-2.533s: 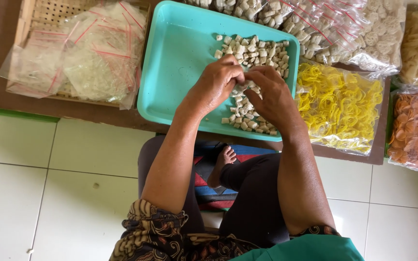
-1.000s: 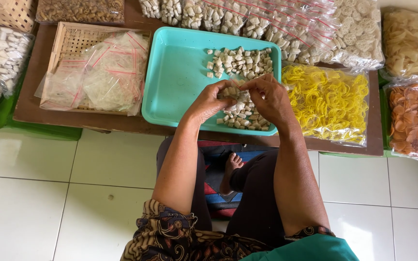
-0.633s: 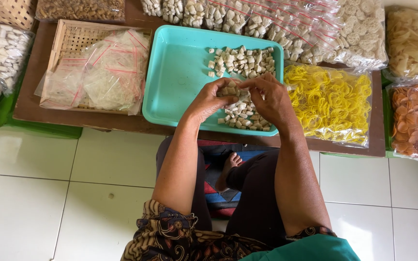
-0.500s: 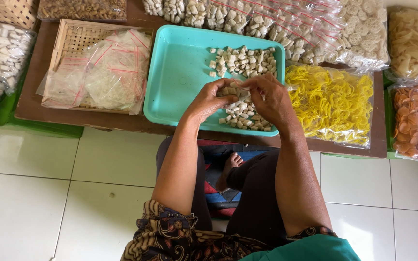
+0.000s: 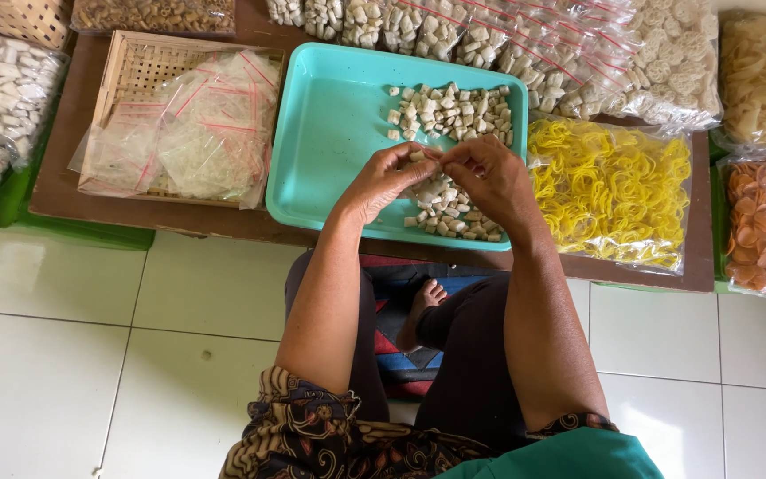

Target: Manually packaging small food items into small plastic bags.

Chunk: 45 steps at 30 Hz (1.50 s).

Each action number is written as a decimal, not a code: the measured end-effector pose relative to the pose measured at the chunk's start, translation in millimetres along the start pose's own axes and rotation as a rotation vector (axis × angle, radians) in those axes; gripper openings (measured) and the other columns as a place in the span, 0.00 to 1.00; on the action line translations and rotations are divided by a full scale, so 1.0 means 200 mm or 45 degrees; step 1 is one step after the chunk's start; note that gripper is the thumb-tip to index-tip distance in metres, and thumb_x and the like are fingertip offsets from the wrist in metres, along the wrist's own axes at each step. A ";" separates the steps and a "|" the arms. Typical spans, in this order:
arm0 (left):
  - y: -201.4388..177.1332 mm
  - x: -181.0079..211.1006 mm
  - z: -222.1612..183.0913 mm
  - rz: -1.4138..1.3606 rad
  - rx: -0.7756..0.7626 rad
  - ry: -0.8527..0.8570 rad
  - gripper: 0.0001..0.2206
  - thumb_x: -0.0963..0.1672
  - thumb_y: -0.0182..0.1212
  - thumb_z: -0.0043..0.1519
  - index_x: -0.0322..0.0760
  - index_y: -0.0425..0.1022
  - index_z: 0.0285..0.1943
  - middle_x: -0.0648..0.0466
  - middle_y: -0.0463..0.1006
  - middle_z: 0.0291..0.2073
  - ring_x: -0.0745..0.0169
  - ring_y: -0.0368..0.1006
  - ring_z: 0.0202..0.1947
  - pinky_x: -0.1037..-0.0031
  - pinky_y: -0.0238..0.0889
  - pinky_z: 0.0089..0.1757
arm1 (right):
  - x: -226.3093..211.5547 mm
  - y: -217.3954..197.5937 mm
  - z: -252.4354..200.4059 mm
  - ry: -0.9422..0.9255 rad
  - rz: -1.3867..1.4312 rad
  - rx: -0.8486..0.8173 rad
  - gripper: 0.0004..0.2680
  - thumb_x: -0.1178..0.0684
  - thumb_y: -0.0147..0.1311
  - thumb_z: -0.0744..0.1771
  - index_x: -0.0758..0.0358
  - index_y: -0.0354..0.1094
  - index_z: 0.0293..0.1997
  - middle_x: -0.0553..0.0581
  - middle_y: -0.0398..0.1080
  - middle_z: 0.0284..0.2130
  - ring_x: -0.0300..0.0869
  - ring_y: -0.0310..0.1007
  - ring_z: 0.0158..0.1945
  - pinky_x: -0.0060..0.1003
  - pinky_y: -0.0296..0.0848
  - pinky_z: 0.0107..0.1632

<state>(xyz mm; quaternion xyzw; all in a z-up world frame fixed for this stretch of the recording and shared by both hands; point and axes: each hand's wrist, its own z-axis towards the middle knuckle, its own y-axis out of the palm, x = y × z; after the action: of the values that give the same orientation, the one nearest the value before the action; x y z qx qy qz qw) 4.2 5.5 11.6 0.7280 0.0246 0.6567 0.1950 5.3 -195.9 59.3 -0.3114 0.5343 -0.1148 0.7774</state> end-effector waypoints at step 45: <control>-0.10 -0.19 0.14 0.711 0.339 0.235 0.08 0.49 0.66 0.59 0.49 0.84 0.43 0.53 0.85 0.39 0.46 0.82 0.44 0.57 0.75 0.46 | -0.16 0.13 0.12 0.441 0.099 0.000 0.12 0.54 0.64 0.67 0.65 0.72 0.55 0.64 0.75 0.39 0.46 0.76 0.43 0.42 0.75 0.45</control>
<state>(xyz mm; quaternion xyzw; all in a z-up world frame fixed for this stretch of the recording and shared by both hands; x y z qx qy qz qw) 31.3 5.3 -32.1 0.6632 -0.0728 0.7391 -0.0927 10.1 -150.7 73.0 -0.2659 0.6720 -0.1367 0.6776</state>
